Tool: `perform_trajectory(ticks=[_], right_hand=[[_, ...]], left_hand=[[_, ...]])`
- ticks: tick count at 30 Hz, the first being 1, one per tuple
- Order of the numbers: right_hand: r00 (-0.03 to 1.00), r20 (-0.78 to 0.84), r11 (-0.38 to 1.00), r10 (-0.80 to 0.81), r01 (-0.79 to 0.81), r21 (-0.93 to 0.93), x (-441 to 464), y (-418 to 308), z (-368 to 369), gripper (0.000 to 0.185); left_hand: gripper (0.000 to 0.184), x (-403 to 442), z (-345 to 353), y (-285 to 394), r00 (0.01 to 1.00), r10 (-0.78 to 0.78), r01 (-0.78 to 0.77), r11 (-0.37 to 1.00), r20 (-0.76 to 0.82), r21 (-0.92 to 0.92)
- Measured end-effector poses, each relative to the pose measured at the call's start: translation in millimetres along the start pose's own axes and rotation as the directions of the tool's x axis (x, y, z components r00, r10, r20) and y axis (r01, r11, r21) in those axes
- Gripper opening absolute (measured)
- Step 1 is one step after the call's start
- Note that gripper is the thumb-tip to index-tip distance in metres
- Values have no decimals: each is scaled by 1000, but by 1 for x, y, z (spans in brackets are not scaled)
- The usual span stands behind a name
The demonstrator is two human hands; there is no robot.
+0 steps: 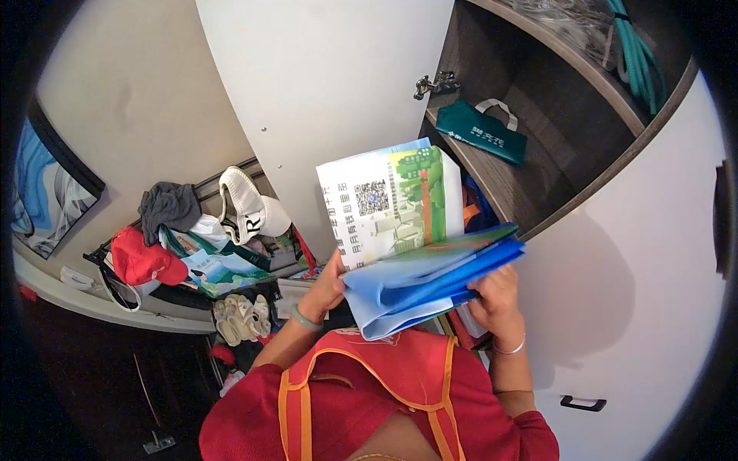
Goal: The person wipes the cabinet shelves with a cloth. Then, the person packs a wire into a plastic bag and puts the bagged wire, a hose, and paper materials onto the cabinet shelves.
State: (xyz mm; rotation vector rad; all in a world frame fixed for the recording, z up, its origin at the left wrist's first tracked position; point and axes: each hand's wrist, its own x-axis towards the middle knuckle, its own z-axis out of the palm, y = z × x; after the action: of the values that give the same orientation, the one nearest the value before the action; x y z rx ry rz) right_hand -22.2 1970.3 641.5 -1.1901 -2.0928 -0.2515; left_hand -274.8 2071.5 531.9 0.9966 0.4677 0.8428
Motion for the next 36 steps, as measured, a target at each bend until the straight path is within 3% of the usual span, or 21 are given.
perform_trajectory(ticks=[2, 3, 4, 6, 7, 8, 10, 15, 18, 20, 21, 22, 24, 25, 27, 28, 30, 31, 32, 33, 36], right_hand=[[1000, -1, 998, 1, -1, 64, 13, 0, -5, 17], [1000, -4, 994, -6, 6, 105, 16, 1, -6, 18], [1000, -8, 989, -13, 14, 147, 17, 1, -6, 18], [999, 42, 988, 1, -7, 153, 16, 0, -8, 20], [999, 46, 988, -5, -2, 152, 17, -1, -8, 19], [999, 49, 988, -12, 4, 151, 16, -2, -7, 19], [999, 30, 988, -36, 31, 154, 14, -2, -7, 19], [996, 41, 995, -83, 81, 49, -27, 6, 0, 20], [998, 4, 998, -58, 58, 31, -60, 15, 21, 30], [958, 210, 980, 197, -194, -36, -74, 19, 30, 38], [957, 206, 979, 202, -198, -39, -75, 21, 29, 38], [938, 228, 960, 261, -276, 38, -75, 23, 29, 37], [886, 281, 883, 370, -429, 190, -76, 26, 29, 36], [882, 277, 879, 380, -438, 190, -78, 28, 25, 36], [682, 210, 597, 701, -721, 350, -83, 33, 13, 26], [675, 207, 590, 708, -726, 353, -76, 31, 10, 26], [734, -69, 694, 676, -602, 394, -45, 26, 4, 26], [767, -35, 734, 640, -598, 323, -32, 22, 6, 31], [796, 4, 770, 605, -586, 254, -23, 20, 7, 35], [760, 183, 723, 624, -650, 236, -20, 27, 8, 45], [788, 249, 743, 563, -614, 266, -21, 39, 32, 45]], left_hand=[[121, -5, -5, -4, 996, -52, 39, 987, 78, 156], [107, -4, -6, -9, 984, 22, -49, 987, 175, 152], [107, -4, -6, -11, 984, 22, -50, 987, 175, 153], [86, -5, -4, -16, 975, -97, 106, 994, 200, -35], [60, -5, 25, 3, 998, 26, -18, 993, 64, -120], [60, -2, 27, 2, 998, 27, -19, 992, 61, -122], [49, 2, 26, 0, 977, -166, 111, 934, -137, -339], [40, 28, 11, 14, 965, -129, -18, 835, -228, -550], [40, 37, 5, 13, 963, -62, -89, 846, -264, -526], [40, 39, 17, 16, 938, -22, -147, 879, -346, -453], [40, 41, 20, 14, 937, -8, -166, 871, -350, -462], [40, 42, 21, 13, 939, -10, -160, 873, -345, -460], [37, 43, 24, 10, 875, 115, -266, 926, -471, -269], [37, 43, 25, 9, 879, 109, -256, 929, -465, -267], [33, 44, 28, 8, 823, 151, -258, 958, -548, -123], [33, 43, 31, 7, 827, 146, -249, 961, -543, -120], [30, 43, 39, 5, 775, 306, -330, 942, -552, 58], [30, 41, 39, 3, 783, 299, -321, 945, -545, 58], [29, 39, 37, 3, 752, 368, -328, 929, -547, 174], [29, 39, 35, 3, 718, 442, -335, 896, -538, 291], [30, 35, 38, 19, 682, 478, -456, 869, -554, 190]])
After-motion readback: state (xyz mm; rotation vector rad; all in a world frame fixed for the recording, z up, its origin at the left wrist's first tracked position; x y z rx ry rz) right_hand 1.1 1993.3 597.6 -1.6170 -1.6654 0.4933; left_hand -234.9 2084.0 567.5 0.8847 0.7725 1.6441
